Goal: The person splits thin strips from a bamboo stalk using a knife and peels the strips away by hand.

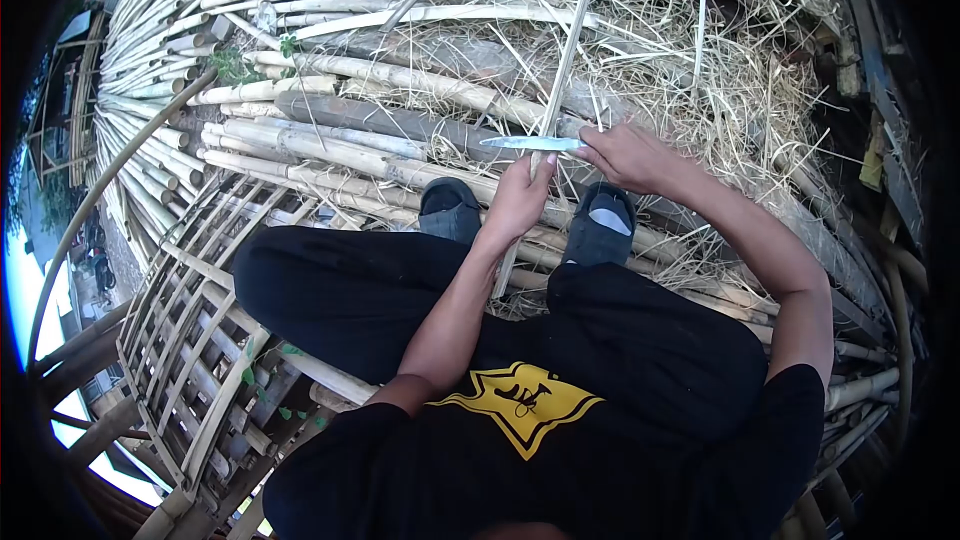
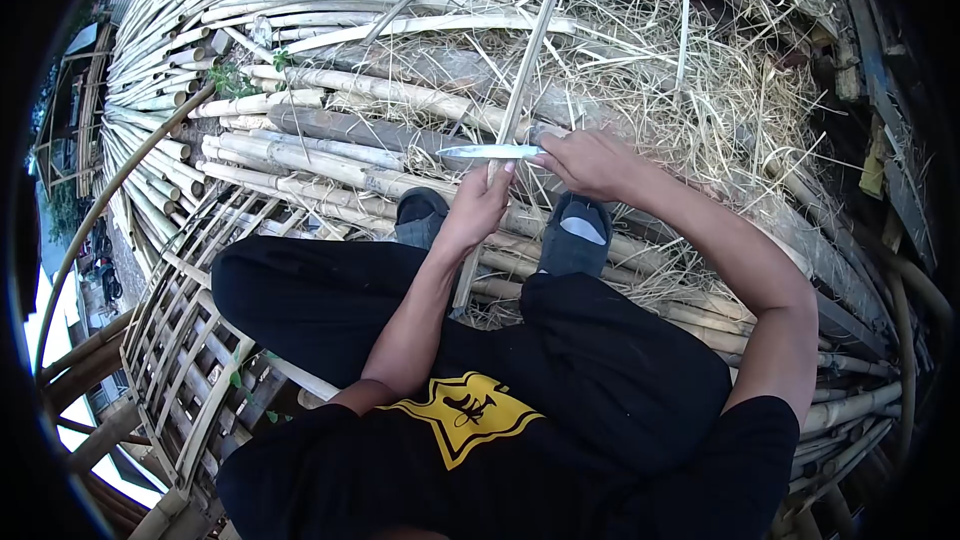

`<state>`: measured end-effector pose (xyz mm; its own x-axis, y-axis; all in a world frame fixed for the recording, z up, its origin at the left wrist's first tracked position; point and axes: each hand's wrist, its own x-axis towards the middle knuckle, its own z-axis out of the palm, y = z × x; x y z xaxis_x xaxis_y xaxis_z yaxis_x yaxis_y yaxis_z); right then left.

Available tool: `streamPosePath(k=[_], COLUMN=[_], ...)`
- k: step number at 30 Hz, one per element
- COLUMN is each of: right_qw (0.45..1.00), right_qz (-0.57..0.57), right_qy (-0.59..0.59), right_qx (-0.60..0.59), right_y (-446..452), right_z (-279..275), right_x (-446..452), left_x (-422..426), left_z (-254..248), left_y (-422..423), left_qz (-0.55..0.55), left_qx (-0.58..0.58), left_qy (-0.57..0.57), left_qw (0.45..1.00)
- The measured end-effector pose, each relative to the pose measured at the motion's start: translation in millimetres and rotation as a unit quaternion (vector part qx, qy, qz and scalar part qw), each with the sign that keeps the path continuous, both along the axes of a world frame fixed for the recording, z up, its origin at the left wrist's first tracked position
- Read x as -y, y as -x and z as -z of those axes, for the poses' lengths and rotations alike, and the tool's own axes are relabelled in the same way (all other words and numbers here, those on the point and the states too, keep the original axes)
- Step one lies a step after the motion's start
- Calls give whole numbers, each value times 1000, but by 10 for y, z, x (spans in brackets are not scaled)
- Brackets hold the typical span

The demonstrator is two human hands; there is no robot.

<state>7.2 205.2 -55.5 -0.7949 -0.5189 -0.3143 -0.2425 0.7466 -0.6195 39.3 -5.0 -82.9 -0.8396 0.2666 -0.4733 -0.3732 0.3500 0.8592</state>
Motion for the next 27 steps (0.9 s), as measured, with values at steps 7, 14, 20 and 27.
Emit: streamPosePath(k=[7,14,20,27], right_qw=[996,907,944,997], right_qz=[-33,374,315,61], right_qy=[-75,-166,6,2], right_qx=[-22,-99,-102,56], right_y=[103,912,554,-69], right_z=[118,290,67,35], right_x=[-15,-1659,-1240,-84], left_x=[-21,-104,-41,-85], left_z=[-107,-298,-148,-230], left_y=[-10,-148,-76,-68], left_qz=[27,42,-11,-11], left_qx=[-63,-77,-84,-74], left_qy=[144,107,77,99], left_qw=[987,990,993,992])
